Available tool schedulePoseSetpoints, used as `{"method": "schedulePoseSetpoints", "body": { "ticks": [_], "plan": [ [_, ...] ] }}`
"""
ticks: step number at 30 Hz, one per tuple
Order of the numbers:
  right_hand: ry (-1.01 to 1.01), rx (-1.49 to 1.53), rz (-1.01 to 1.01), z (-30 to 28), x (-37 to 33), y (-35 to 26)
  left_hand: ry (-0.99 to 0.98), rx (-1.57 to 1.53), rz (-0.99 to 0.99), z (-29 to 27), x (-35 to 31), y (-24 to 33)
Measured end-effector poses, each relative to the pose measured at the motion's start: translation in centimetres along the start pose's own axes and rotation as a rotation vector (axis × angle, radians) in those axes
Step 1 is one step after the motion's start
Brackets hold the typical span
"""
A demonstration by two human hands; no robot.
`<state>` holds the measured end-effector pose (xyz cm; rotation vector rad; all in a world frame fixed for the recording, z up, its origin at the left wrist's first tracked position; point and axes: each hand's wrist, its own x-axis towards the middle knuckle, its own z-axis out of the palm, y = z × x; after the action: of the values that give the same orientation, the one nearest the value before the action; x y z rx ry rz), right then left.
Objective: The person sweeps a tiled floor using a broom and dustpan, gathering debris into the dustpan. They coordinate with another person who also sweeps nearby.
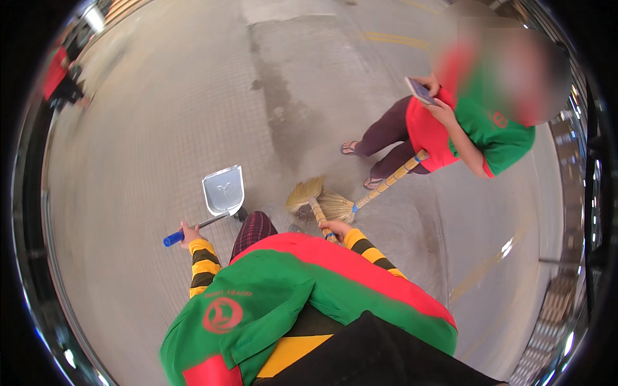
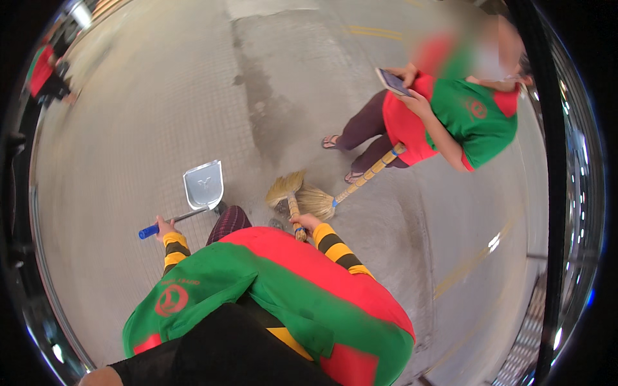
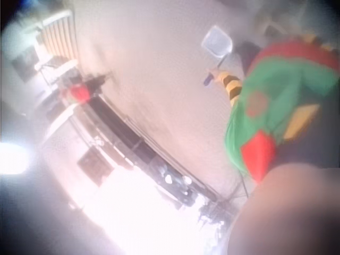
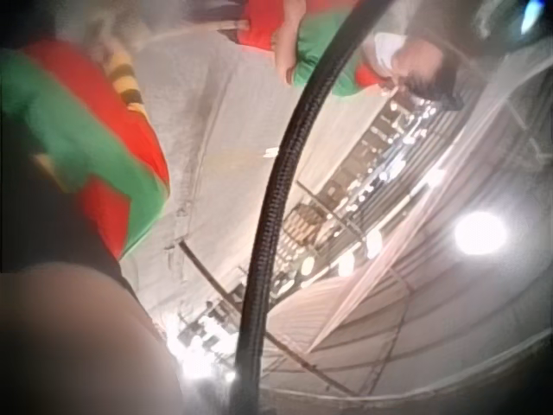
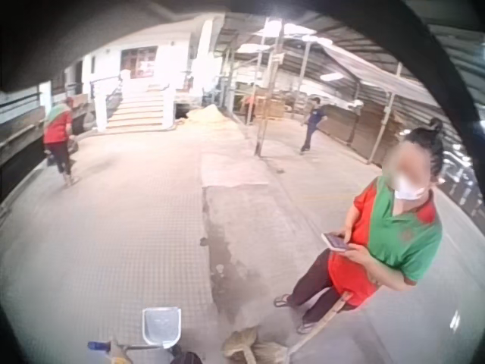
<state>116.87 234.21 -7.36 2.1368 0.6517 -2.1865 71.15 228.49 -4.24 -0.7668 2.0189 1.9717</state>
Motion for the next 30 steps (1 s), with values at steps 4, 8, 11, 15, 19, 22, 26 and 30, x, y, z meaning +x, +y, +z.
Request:
{"method": "schedulePoseSetpoints", "body": {
  "ticks": [4, 8, 11, 15, 19, 22, 26, 30],
  "plan": [
    [-0.100, 0.179, 0.010, 0.4, 1.7, -1.4, 0.007, -0.086, -0.019, -6.5, 1.1, -0.6],
    [-0.228, 0.160, -0.011, 0.9, 4.0, -4.5, 0.081, -0.115, -0.011, -13.1, 3.0, -4.0],
    [-0.156, 0.300, 0.174, 1.1, 5.8, -6.4, 0.090, -0.075, 0.024, -17.7, 3.3, -6.1],
    [-0.191, 0.625, 0.518, -0.5, 7.1, -7.8, 0.188, -0.018, 0.073, -22.5, 3.7, -7.8],
    [-0.124, 0.233, 0.192, -2.7, 6.9, -10.6, 0.208, 0.117, 0.091, -23.8, 5.1, -8.3],
    [0.099, 0.032, 0.176, -5.0, 3.6, -10.2, 0.398, 0.229, 0.171, -23.7, 6.1, -6.3],
    [0.300, -0.317, 0.104, -8.4, 2.0, -10.9, 0.536, 0.294, 0.163, -23.3, 5.0, -5.1],
    [0.265, -0.531, 0.052, -10.3, 6.3, -13.1, 0.788, 0.567, 0.275, -22.1, 1.7, -4.6]
  ]
}}
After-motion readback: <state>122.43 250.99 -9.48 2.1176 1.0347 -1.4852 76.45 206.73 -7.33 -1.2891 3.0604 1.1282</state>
